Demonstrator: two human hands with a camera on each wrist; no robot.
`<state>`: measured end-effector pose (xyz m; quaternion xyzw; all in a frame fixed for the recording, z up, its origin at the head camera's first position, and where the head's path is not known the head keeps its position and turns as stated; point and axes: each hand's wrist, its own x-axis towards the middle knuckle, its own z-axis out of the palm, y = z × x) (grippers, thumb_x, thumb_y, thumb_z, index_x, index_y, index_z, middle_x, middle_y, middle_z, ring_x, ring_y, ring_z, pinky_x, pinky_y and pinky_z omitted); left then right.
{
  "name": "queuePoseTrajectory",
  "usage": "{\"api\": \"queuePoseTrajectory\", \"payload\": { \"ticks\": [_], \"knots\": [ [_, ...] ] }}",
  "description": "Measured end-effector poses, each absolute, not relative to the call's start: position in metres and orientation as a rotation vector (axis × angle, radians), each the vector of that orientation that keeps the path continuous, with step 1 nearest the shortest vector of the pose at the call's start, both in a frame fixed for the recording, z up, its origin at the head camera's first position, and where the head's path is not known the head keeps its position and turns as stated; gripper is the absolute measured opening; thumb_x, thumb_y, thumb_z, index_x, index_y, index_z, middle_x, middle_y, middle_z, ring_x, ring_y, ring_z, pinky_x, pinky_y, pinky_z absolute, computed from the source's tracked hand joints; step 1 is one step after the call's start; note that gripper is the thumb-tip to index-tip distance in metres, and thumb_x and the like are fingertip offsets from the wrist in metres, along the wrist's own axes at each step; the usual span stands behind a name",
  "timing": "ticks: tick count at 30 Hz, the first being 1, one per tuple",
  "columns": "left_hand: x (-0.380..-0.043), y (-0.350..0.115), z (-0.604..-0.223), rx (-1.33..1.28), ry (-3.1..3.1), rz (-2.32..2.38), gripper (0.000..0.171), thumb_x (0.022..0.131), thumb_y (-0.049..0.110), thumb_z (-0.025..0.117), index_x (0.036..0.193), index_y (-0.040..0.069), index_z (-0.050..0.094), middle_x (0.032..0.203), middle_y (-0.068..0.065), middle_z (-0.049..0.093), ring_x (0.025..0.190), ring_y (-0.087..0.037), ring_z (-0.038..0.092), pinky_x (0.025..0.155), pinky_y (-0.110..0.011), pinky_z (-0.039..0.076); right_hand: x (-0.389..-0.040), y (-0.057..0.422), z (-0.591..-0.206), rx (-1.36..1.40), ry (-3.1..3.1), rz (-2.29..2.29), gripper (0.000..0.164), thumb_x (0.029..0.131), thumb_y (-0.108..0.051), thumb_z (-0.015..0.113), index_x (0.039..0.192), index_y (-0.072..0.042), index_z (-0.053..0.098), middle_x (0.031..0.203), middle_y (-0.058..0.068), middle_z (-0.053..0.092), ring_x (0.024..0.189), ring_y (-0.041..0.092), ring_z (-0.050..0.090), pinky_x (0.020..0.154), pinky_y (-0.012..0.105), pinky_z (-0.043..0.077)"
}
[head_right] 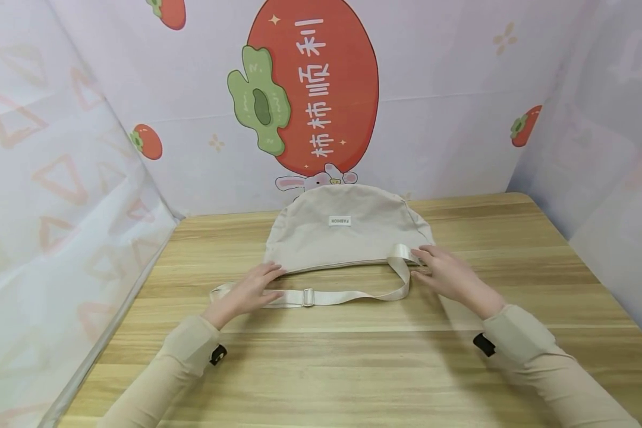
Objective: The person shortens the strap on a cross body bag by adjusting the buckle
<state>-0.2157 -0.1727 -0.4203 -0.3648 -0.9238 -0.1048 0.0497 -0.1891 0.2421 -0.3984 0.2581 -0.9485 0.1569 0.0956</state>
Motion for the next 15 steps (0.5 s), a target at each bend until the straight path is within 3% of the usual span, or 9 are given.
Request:
{"api": "queuePoseTrajectory", "payload": {
  "ticks": [5,15],
  "knots": [
    [-0.212,-0.165,-0.418,-1.134,-2.833,-0.349,0.049,0.082,0.029,0.062,0.121,0.001,0.051,0.12,-0.017,0.052,0.112,-0.033,0.046,0.095,-0.044,0.036,-0.188,0.222,-0.391,0.899,-2.648,0.485,0.041,0.075,-0.008,0.067,0.112,0.007,0.056,0.107,0.027,0.054,0.096,0.04,0.053,0.078,0.051,0.045],
    [-0.209,-0.149,-0.418,-1.201,-2.826,-0.41,0.047,0.081,0.028,0.064,0.117,0.001,0.053,0.114,-0.014,0.056,0.106,-0.028,0.051,0.092,-0.04,0.04,-0.193,0.18,-0.391,0.985,-2.73,0.568,0.035,0.08,-0.013,0.064,0.109,0.005,0.058,0.106,0.021,0.056,0.097,0.035,0.054,0.081,0.046,0.045]
  ]
}}
